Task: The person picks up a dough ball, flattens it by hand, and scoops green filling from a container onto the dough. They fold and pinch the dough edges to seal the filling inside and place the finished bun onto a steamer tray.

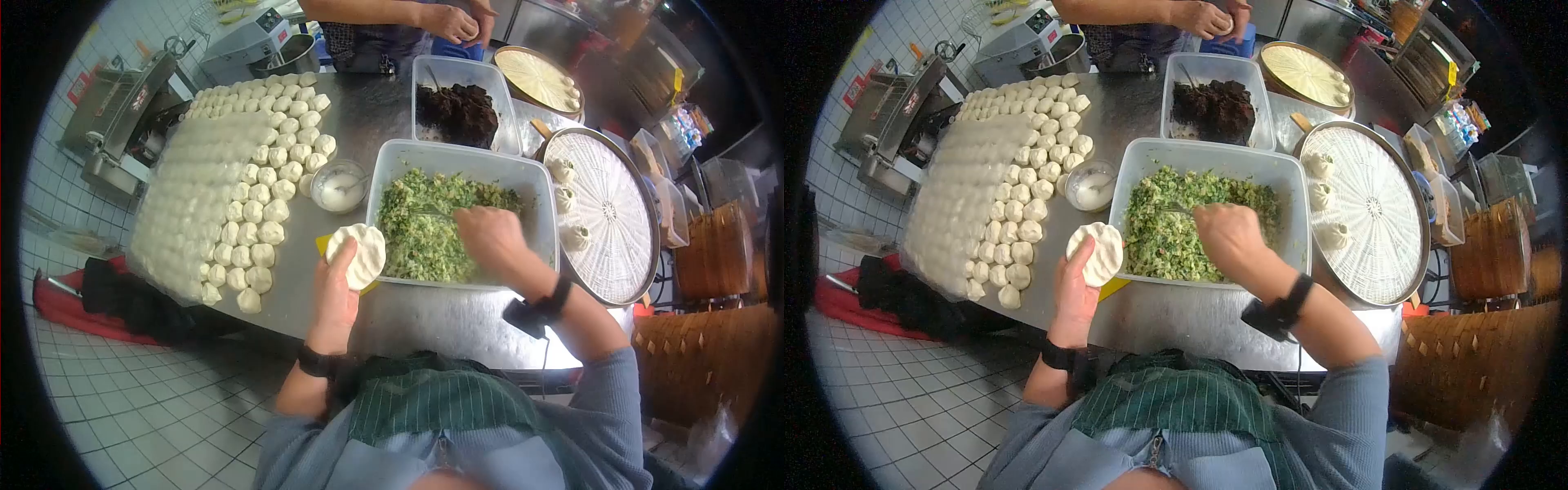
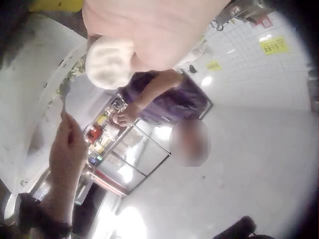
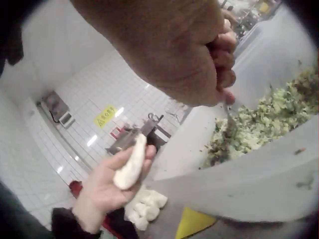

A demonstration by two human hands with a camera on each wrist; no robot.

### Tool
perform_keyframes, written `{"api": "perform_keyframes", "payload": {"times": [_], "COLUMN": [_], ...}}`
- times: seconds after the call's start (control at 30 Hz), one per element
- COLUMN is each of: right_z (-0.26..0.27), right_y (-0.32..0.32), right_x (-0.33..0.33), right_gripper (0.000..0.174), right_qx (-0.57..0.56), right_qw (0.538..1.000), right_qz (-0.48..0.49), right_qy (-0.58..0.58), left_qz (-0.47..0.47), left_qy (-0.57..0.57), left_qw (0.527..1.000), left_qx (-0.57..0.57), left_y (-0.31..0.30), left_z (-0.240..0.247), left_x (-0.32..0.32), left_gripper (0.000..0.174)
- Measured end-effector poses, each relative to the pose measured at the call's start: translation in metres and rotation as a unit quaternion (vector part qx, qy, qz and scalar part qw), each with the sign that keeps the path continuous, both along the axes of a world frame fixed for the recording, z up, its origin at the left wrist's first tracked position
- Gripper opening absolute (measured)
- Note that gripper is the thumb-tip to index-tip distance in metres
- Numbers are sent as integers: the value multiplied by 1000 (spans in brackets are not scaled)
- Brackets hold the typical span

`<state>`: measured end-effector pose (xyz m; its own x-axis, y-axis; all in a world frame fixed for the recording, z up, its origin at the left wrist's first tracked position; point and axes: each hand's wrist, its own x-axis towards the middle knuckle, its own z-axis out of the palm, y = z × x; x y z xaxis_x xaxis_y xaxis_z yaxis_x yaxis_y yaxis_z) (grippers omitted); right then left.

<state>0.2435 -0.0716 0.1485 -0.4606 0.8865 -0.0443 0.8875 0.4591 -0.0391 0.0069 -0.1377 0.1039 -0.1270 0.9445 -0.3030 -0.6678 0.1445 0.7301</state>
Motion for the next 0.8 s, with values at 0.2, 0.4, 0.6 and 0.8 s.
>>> {"api": "perform_keyframes", "payload": {"times": [0.2,0.4,0.6,0.8], "right_z": [-32,-33,7,28], "right_y": [14,10,2,-15], "right_x": [-35,-26,8,35], "right_gripper": [13,23,28,25], "right_qx": [-80,-155,-315,-251], "right_qw": [995,968,882,878], "right_qz": [16,-41,-100,-125], "right_qy": [64,195,336,388], "left_qz": [42,54,46,-34], "left_qy": [57,62,40,-2], "left_qw": [997,996,998,999], "left_qx": [15,21,-3,-13], "left_y": [-8,-10,2,27], "left_z": [-4,-1,12,14], "left_x": [6,11,-1,20], "left_gripper": [32,33,34,36]}}
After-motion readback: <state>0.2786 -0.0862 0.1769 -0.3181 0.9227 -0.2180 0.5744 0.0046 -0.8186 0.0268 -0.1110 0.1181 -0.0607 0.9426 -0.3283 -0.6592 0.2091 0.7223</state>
